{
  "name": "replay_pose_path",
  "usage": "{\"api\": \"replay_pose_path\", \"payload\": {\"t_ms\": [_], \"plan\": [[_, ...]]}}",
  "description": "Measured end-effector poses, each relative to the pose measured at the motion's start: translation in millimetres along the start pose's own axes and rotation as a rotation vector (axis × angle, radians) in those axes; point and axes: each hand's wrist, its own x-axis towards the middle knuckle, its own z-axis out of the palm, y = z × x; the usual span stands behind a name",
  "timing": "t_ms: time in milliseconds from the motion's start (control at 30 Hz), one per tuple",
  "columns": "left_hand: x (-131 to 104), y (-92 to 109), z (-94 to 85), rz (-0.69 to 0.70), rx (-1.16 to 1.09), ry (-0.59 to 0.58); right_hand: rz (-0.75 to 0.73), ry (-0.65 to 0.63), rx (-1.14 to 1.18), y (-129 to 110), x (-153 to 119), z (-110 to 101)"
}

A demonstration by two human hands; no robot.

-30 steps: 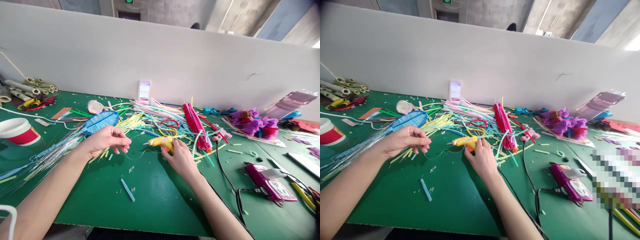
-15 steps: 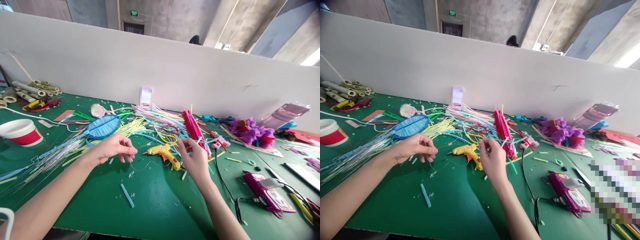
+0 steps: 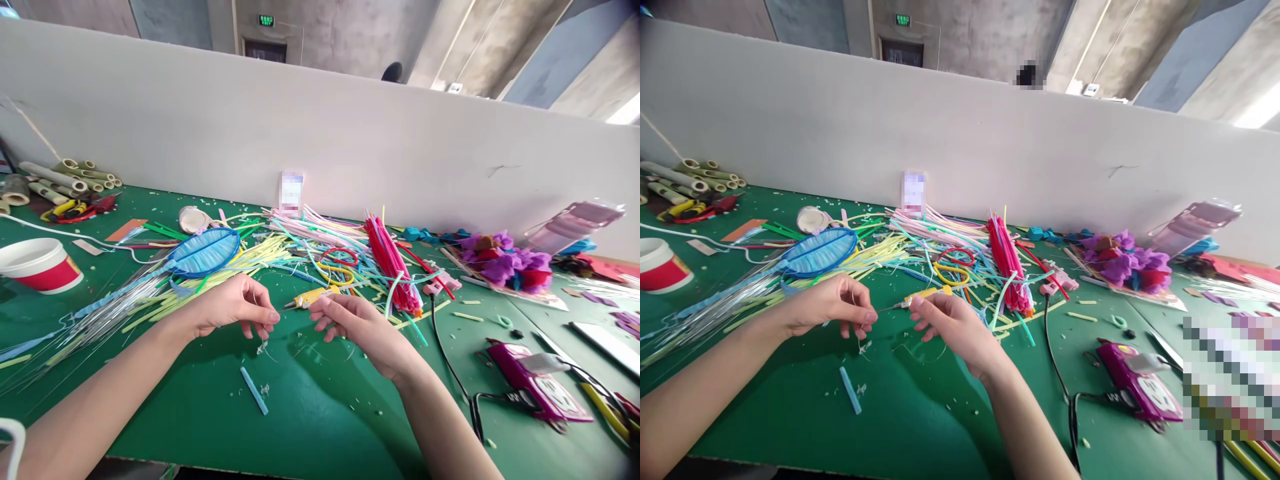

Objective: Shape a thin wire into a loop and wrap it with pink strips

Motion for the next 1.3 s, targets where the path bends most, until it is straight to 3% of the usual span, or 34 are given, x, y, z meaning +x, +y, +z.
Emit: {"api": "replay_pose_path", "payload": {"t_ms": [100,467,1300], "plan": [[0.1,-0.6,2.1,0.001,0.021,-0.026,0.010,-0.060,-0.009,0.1,1.8,2.0],[1.2,-3.4,2.5,-0.056,0.036,-0.065,-0.024,-0.013,0.002,8.0,5.9,5.3],[-0.8,-2.9,0.4,-0.073,0.027,-0.103,-0.096,-0.040,-0.006,15.2,7.3,6.5]]}}
